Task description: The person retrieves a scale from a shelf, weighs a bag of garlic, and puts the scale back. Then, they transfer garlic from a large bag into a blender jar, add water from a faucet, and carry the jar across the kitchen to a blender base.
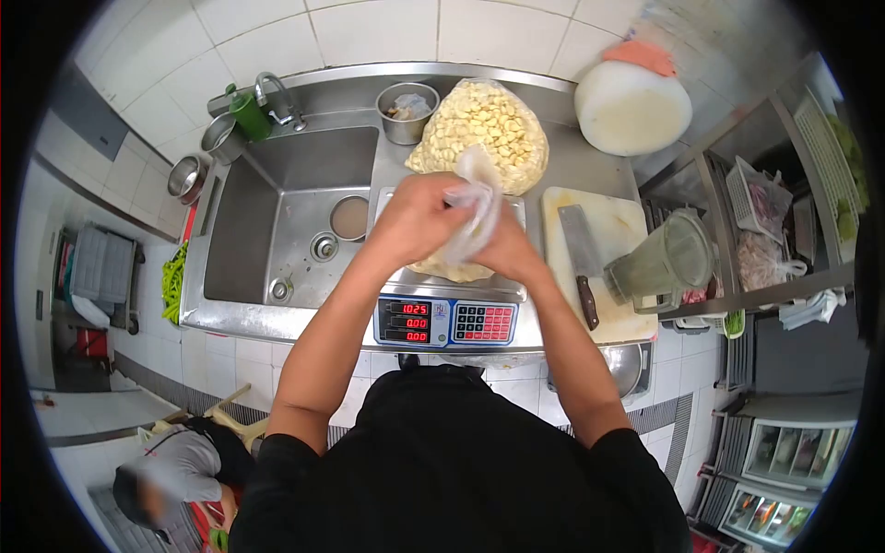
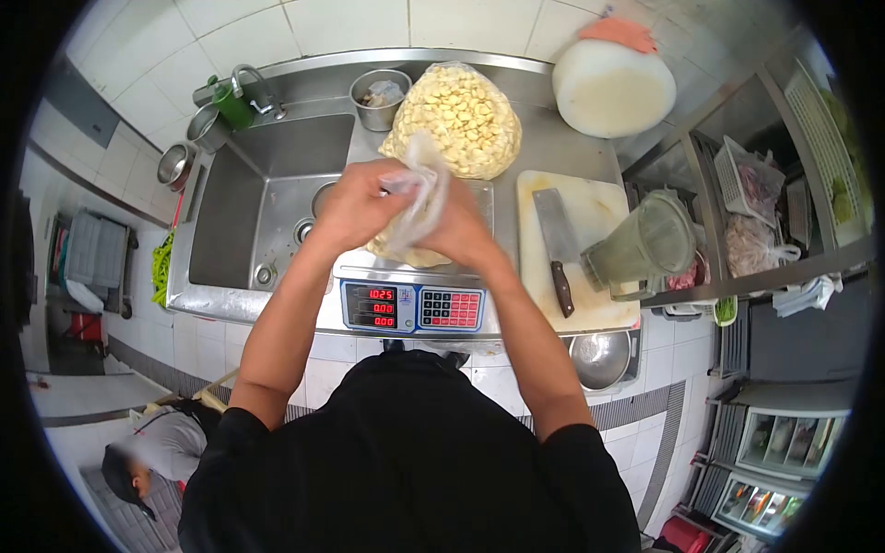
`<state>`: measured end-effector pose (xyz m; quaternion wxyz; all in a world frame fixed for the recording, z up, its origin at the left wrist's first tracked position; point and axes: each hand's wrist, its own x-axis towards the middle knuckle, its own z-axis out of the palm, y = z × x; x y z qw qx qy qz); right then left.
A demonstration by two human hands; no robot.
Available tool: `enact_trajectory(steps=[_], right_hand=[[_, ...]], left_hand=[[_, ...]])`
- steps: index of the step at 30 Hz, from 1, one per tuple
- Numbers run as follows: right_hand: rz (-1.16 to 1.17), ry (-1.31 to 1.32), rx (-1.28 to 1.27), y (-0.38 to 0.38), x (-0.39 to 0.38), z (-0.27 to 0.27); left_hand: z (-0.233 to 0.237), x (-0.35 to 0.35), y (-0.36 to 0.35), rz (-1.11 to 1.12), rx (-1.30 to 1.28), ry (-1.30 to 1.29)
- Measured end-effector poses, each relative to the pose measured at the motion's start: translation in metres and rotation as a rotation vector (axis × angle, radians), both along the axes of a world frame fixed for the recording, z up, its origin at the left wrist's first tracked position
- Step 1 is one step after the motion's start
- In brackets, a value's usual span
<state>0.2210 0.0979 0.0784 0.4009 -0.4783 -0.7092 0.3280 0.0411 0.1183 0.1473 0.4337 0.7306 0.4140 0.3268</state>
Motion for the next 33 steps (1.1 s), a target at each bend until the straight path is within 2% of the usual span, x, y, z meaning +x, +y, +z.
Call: enact_trajectory(steps=[1, 2, 3, 4, 6, 8, 10, 12, 14, 16, 17, 19, 20, 24, 26, 29, 30, 31, 33], right_hand=[[0.056, 0.150, -0.106, 0.008, -0.011, -0.002], [0.042, 0.149, -0.100, 0.016, -0.018, -0.015], [-0.056, 0.185, -0.129, 0.023, -0.020, -0.032], [-0.157, 0.221, -0.157, 0.025, -0.017, -0.040], [-0.280, 0.229, -0.087, 0.014, -0.009, -0.019], [-0.396, 0.270, 0.106, 0.004, 0.005, -0.013], [-0.586, 0.203, 0.146, -0.004, 0.028, -0.005], [-0.712, 0.491, 0.112, -0.020, 0.048, -0.001], [-0.784, 0.651, 0.143, -0.026, 0.077, -0.010], [-0.778, 0.614, 0.314, -0.036, 0.097, -0.014], [-0.774, 0.615, 0.310, -0.038, 0.102, -0.015], [-0.972, 0.574, 0.426, -0.038, 0.111, -0.015], [-1.017, 0.435, 0.470, -0.039, 0.116, -0.021], [-1.154, 0.413, 0.457, -0.017, 0.147, -0.106], [-1.174, 0.090, 0.266, -0.016, 0.163, -0.142], [-1.099, 0.107, 0.137, -0.032, 0.164, -0.122], [-1.054, 0.227, 0.279, -0.036, 0.160, -0.114], [-1.063, 0.228, 0.271, -0.047, 0.155, -0.107], [-1.293, -0.069, 0.396, -0.087, 0.119, -0.046]], left_hand=[[0.002, 0.003, -0.002, -0.014, 0.006, 0.000], [0.003, 0.005, -0.003, -0.069, 0.122, 0.040], [0.003, 0.009, -0.004, -0.127, 0.237, 0.076], [0.002, 0.007, -0.006, -0.149, 0.241, 0.068], [-0.006, -0.014, -0.009, 0.030, 0.114, -0.317], [-0.027, -0.042, -0.005, 0.172, 0.058, -0.420], [-0.047, -0.071, -0.008, 0.311, -0.071, -0.431], [-0.070, -0.093, -0.013, 0.398, -0.159, -0.440], [-0.088, -0.101, -0.019, 0.486, -0.244, -0.443], [-0.099, -0.105, -0.025, 0.532, -0.325, -0.502], [-0.104, -0.105, -0.024, 0.538, -0.325, -0.501], [-0.110, -0.103, -0.022, 0.531, -0.338, -0.507], [-0.107, -0.098, -0.020, 0.523, -0.333, -0.498], [-0.101, -0.079, -0.003, 0.459, -0.321, -0.472], [-0.100, -0.068, 0.006, 0.425, -0.312, -0.455], [-0.097, -0.064, 0.009, 0.410, -0.308, -0.423], [-0.102, -0.067, 0.010, 0.445, -0.287, -0.386], [-0.108, -0.069, 0.014, 0.472, -0.262, -0.352], [-0.134, -0.087, 0.016, 0.485, -0.252, -0.308]])
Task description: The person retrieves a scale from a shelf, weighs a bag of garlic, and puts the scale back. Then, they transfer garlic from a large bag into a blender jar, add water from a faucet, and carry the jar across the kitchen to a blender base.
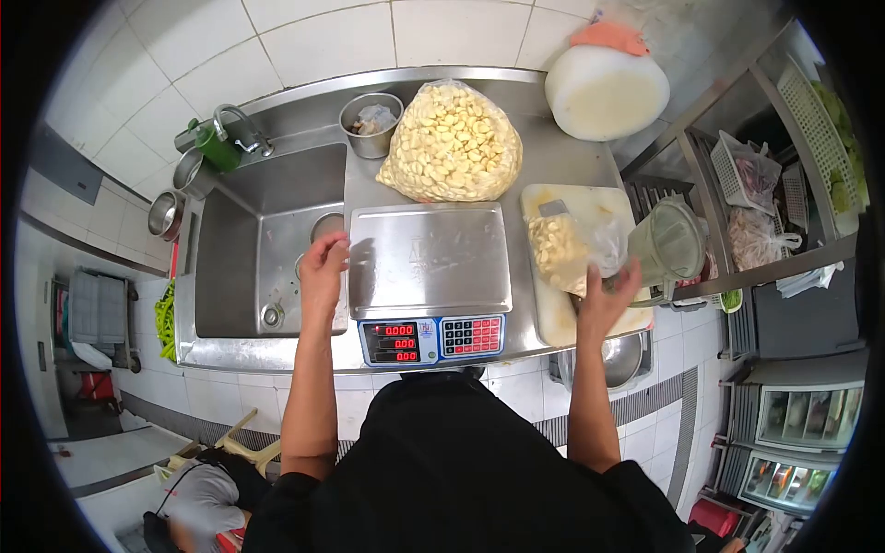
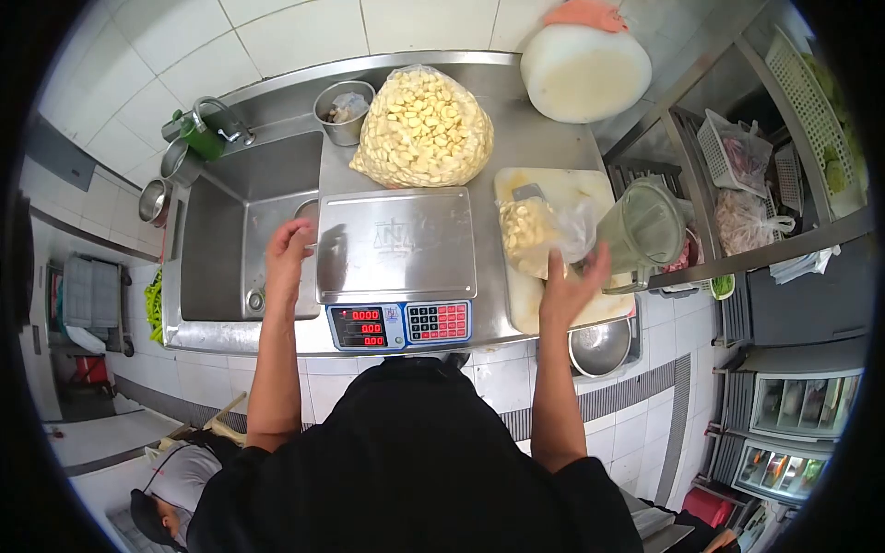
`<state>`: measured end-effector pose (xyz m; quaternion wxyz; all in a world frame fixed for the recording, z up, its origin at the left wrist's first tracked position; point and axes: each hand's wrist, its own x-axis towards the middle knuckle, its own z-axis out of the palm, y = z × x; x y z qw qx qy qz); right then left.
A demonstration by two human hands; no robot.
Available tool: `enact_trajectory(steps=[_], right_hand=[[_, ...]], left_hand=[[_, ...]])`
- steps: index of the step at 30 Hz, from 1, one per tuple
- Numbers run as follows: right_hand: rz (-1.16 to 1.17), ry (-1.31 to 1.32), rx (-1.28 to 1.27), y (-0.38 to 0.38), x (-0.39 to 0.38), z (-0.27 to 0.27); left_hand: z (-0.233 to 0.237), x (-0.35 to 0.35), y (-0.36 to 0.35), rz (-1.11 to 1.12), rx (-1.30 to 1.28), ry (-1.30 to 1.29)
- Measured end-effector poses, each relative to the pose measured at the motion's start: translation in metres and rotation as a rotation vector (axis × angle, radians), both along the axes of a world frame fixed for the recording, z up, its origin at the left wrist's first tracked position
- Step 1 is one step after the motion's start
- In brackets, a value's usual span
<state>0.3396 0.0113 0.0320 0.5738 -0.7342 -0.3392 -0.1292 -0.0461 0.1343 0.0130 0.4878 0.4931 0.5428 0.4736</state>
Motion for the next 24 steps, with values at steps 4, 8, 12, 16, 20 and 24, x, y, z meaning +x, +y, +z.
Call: enact_trajectory(steps=[4, 8, 12, 16, 20, 24], right_hand=[[0.460, 0.413, -0.233, -0.064, -0.009, -0.040], [0.653, 0.992, -0.406, -0.030, -0.041, -0.104], [0.907, 1.506, -0.284, 0.021, -0.045, -0.144], [0.894, 1.558, -0.332, 0.038, -0.043, -0.132], [0.936, 1.663, -0.328, 0.046, -0.042, -0.129], [0.914, 1.616, -0.376, 0.044, -0.046, -0.118]], left_hand=[[-0.055, -0.031, -0.026, 0.180, -0.107, 0.074], [-0.121, -0.047, -0.073, 0.105, -0.344, -0.056], [-0.111, -0.035, -0.119, 0.088, -0.517, -0.212], [-0.122, -0.031, -0.137, 0.011, -0.442, -0.273], [-0.125, -0.033, -0.141, -0.006, -0.411, -0.240], [-0.126, -0.033, -0.140, -0.012, -0.416, -0.276]])
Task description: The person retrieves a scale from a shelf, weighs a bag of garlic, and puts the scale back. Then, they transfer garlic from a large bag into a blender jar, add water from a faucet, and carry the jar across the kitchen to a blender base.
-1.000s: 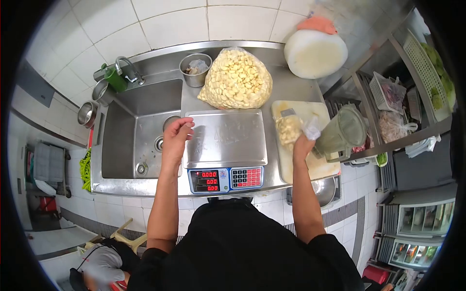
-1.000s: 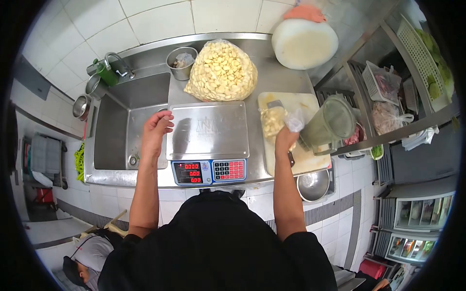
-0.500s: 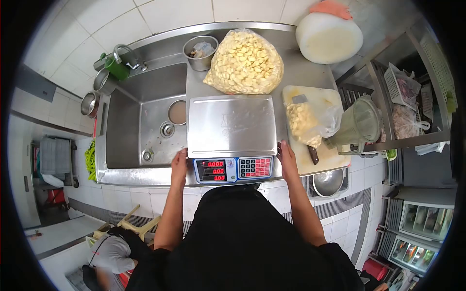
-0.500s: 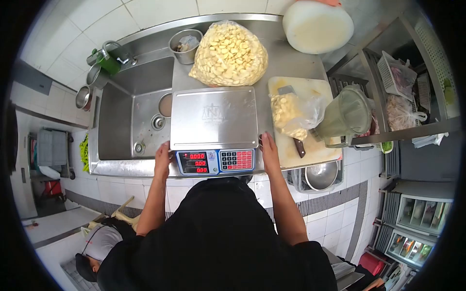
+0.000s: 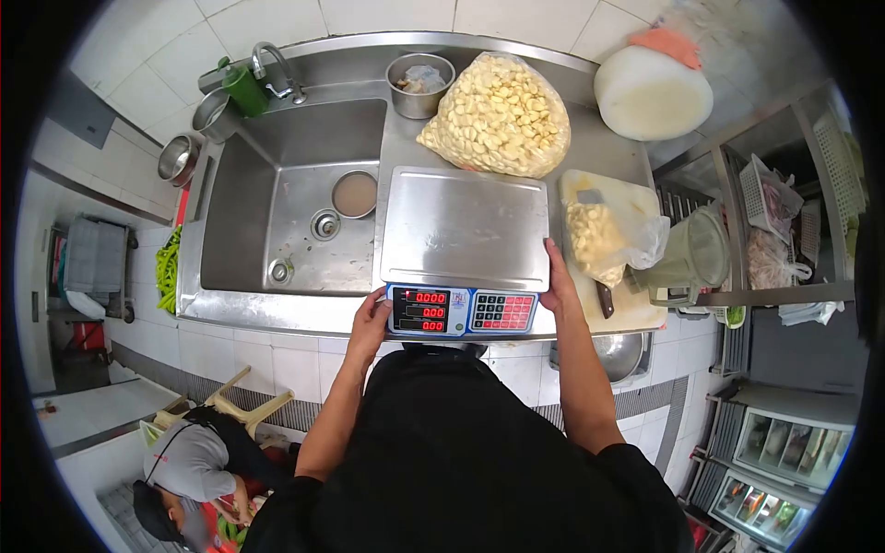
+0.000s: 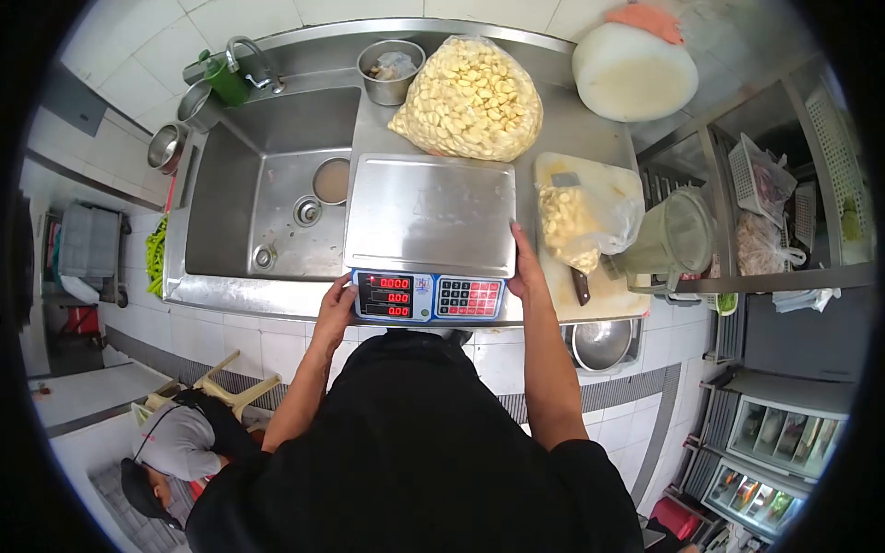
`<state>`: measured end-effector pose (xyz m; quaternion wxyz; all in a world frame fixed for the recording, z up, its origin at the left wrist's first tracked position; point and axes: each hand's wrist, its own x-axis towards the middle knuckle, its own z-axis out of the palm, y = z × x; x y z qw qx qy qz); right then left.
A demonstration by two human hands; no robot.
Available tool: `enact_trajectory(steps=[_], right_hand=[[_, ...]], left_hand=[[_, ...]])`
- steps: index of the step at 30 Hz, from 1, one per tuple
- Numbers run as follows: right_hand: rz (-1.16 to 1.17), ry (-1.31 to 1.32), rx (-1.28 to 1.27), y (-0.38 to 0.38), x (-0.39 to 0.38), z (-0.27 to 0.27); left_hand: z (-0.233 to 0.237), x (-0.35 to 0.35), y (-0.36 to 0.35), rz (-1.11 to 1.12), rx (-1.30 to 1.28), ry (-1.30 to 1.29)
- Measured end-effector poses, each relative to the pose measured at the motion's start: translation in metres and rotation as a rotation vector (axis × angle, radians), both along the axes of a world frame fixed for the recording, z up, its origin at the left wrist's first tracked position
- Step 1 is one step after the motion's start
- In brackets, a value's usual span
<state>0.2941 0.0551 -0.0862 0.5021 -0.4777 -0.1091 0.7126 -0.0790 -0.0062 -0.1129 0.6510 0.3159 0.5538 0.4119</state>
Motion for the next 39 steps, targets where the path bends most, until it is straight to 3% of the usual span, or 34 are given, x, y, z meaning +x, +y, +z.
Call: enact_trajectory(steps=[14, 18, 20, 22, 25, 29, 32, 33, 34, 39], right_hand=[[-0.086, -0.053, -0.058, 0.005, 0.003, -0.020], [-0.071, -0.049, 0.002, 0.004, 0.004, -0.027], [-0.103, -0.022, -0.005, -0.008, 0.004, -0.041], [-0.129, 0.046, 0.151, -0.033, 0.000, -0.048], [-0.108, -0.049, 0.224, -0.065, -0.009, -0.043], [-0.042, -0.138, 0.323, -0.088, -0.021, 0.029], [-0.065, -0.184, 0.327, -0.089, -0.013, 0.014], [-0.055, -0.160, 0.317, -0.097, -0.024, 0.054], [-0.066, -0.133, 0.347, -0.102, -0.027, 0.061], [0.063, -0.088, 0.538, -0.115, -0.034, 0.142]], left_hand=[[-0.001, -0.005, 0.000, -0.009, -0.103, -0.116], [0.012, 0.001, 0.010, -0.053, 0.001, 0.035], [0.019, 0.007, 0.021, -0.029, 0.234, 0.097], [0.008, 0.000, 0.036, -0.064, 0.271, 0.012], [0.023, -0.003, 0.038, -0.175, 0.089, -0.125], [0.070, -0.001, 0.013, -0.146, 0.169, -0.224], [0.067, -0.006, -0.005, -0.080, 0.227, -0.215], [0.077, -0.003, -0.014, -0.035, 0.254, -0.209], [0.084, -0.003, -0.025, 0.017, 0.303, -0.258], [0.174, -0.001, -0.083, 0.164, 0.546, -0.400]])
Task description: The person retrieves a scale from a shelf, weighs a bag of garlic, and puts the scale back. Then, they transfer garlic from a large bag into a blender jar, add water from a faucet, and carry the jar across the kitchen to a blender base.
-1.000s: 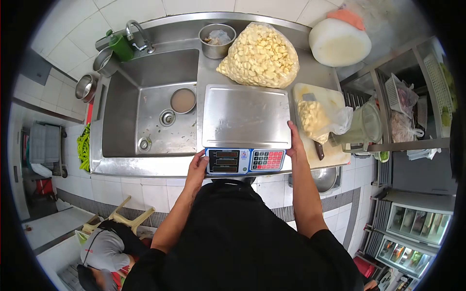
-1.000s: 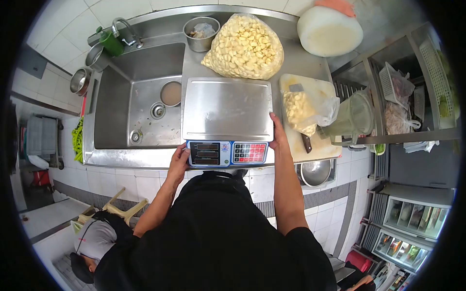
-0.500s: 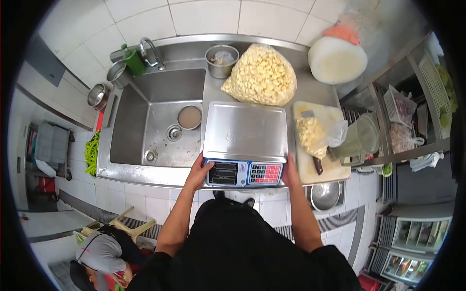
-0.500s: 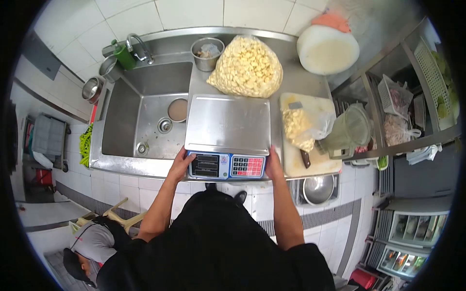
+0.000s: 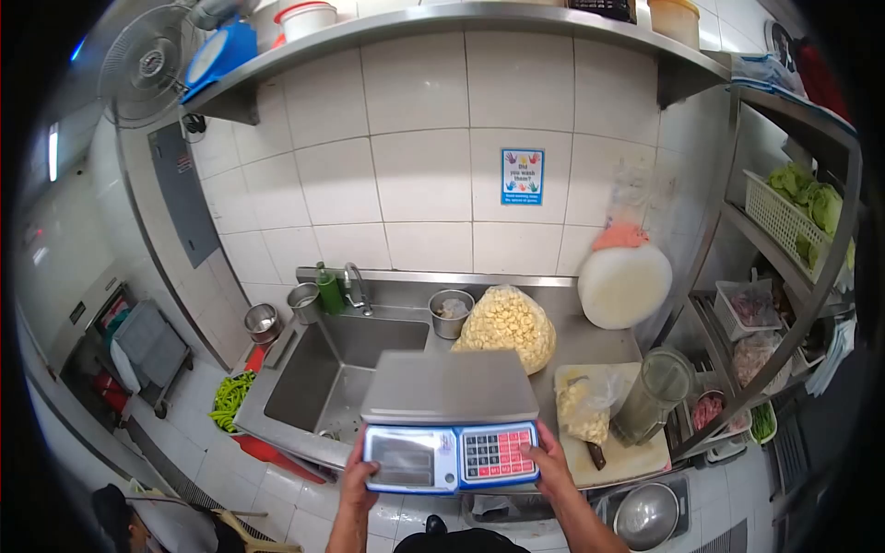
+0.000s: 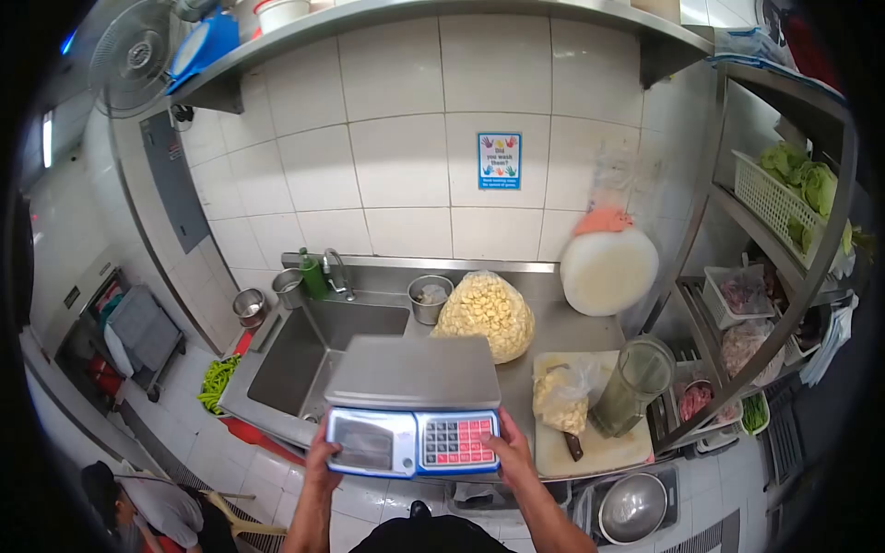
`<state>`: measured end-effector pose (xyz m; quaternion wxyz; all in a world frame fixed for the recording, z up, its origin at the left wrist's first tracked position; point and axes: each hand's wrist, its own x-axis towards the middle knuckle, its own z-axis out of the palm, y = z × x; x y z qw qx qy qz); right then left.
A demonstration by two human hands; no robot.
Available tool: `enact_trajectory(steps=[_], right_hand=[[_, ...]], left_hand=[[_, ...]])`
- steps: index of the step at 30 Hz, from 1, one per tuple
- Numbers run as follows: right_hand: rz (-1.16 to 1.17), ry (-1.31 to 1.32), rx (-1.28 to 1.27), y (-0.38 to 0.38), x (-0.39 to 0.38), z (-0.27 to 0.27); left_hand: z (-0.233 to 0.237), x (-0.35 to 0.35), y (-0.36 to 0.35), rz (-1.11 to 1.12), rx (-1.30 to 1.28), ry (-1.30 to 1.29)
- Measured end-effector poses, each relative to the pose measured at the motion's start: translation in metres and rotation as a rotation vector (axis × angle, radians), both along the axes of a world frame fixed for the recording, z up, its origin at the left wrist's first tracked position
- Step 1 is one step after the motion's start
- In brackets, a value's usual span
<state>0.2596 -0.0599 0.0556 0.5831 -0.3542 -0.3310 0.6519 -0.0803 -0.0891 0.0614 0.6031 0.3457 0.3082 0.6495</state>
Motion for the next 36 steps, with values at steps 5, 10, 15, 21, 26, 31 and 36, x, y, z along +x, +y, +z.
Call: enact_trajectory(steps=[5, 10, 15, 21, 26, 31, 36], right_hand=[[0.153, 0.023, 0.535, 0.008, -0.015, 0.157], [0.041, -0.284, 0.961, 0.033, -0.026, 0.293], [0.143, 0.059, 1.078, 0.051, -0.049, 0.429], [0.022, -0.074, 1.111, 0.098, -0.066, 0.548], [-0.061, -0.191, 1.104, 0.174, -0.077, 0.599], [-0.116, -0.245, 0.979, 0.248, -0.083, 0.628], [-0.226, -0.289, 0.960, 0.295, -0.097, 0.634]], left_hand=[[0.153, 0.003, -0.031, 0.158, 0.428, 0.087], [0.266, -0.029, -0.024, 0.200, 0.830, 0.088], [0.407, -0.032, 0.008, 0.201, 0.972, -0.084], [0.524, -0.040, 0.085, 0.227, 1.051, -0.003], [0.572, -0.051, 0.194, 0.216, 1.070, 0.086], [0.607, -0.064, 0.288, 0.105, 1.076, 0.100], [0.621, -0.070, 0.347, 0.149, 0.970, 0.142]])
